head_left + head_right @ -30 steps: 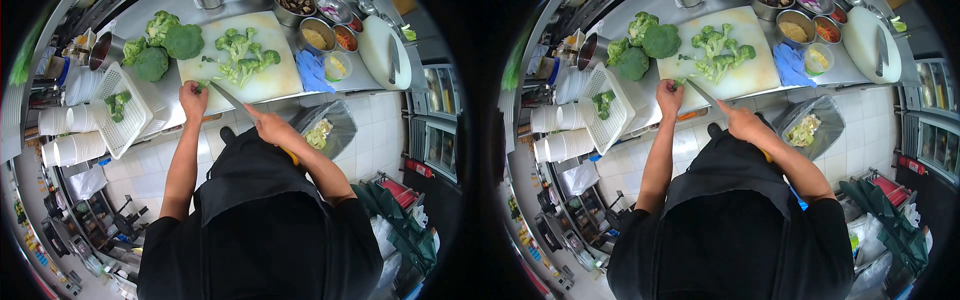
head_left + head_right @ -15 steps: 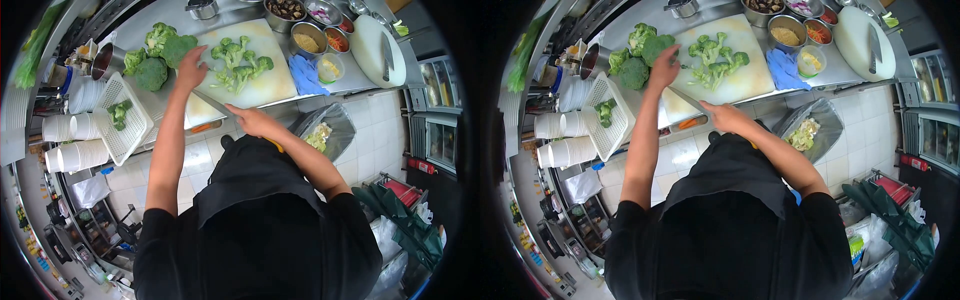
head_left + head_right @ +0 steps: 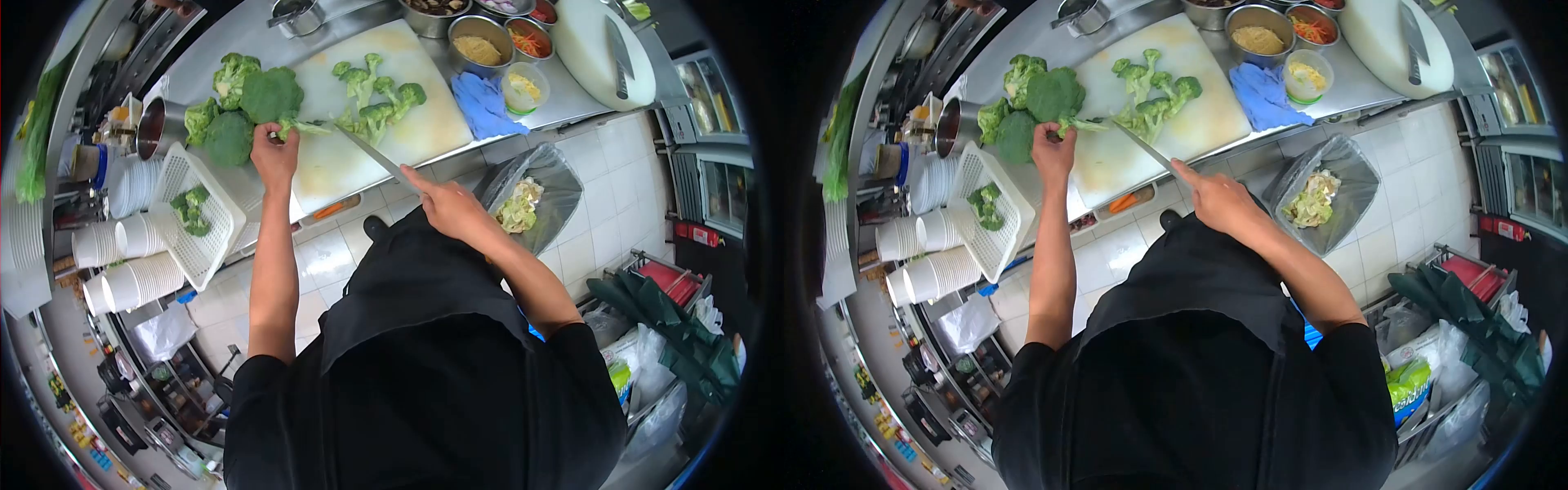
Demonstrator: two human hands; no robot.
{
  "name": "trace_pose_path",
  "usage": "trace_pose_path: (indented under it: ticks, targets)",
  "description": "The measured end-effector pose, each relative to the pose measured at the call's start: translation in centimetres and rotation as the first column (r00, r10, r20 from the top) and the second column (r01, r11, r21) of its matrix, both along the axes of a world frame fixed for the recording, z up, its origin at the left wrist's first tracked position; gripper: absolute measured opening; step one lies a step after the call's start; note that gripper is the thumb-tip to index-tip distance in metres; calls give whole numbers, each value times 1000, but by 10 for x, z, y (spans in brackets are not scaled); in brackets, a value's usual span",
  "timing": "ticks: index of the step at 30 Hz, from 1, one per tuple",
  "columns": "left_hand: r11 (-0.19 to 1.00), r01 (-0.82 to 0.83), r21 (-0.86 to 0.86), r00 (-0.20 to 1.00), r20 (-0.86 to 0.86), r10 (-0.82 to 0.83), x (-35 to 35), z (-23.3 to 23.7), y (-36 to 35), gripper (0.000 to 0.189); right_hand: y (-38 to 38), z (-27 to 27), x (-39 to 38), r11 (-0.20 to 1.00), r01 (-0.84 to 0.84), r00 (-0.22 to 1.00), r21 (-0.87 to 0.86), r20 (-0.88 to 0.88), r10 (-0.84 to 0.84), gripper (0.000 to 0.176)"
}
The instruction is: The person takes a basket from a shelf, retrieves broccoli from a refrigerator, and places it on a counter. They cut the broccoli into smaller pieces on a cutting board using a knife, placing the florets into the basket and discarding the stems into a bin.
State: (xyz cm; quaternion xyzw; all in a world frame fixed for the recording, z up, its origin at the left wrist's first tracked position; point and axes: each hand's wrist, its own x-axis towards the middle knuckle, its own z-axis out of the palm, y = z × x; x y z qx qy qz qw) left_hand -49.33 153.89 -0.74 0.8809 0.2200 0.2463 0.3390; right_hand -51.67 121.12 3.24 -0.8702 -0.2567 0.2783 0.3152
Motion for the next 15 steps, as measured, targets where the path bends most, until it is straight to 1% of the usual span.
trace_pose_path:
  ticks: [2,4,5,8,9,12,13,15]
  targets:
    - [1000,-22,8,999,31,22,-14,-14,8,32,9,17,-5,999,-29,998,-38,53,31,65]
    - [997,-21,72,991,133,11,-15,-21,0,34,21,19,-7,997,-70,992,10,109,68,68]
    - [993,-2,119,994,105,-11,-17,-22,-2,36,27,20,-8,995,-89,987,34,137,84,69]
    - [989,-16,149,999,34,11,-21,-10,-15,40,38,28,-7,993,-116,980,13,161,112,71]
    - [992,-13,127,999,32,9,-22,-9,-16,40,38,28,-8,993,-118,979,5,166,115,70]
    - [974,-41,221,993,120,14,-22,-13,-17,39,38,30,-9,993,-113,976,-18,185,115,67]
    - [987,-38,155,998,54,30,-23,-11,-20,40,37,36,-11,994,-110,975,-27,192,113,67]
    - [985,-23,171,998,58,13,-24,-10,-23,40,35,39,-12,993,-108,972,-35,204,113,67]
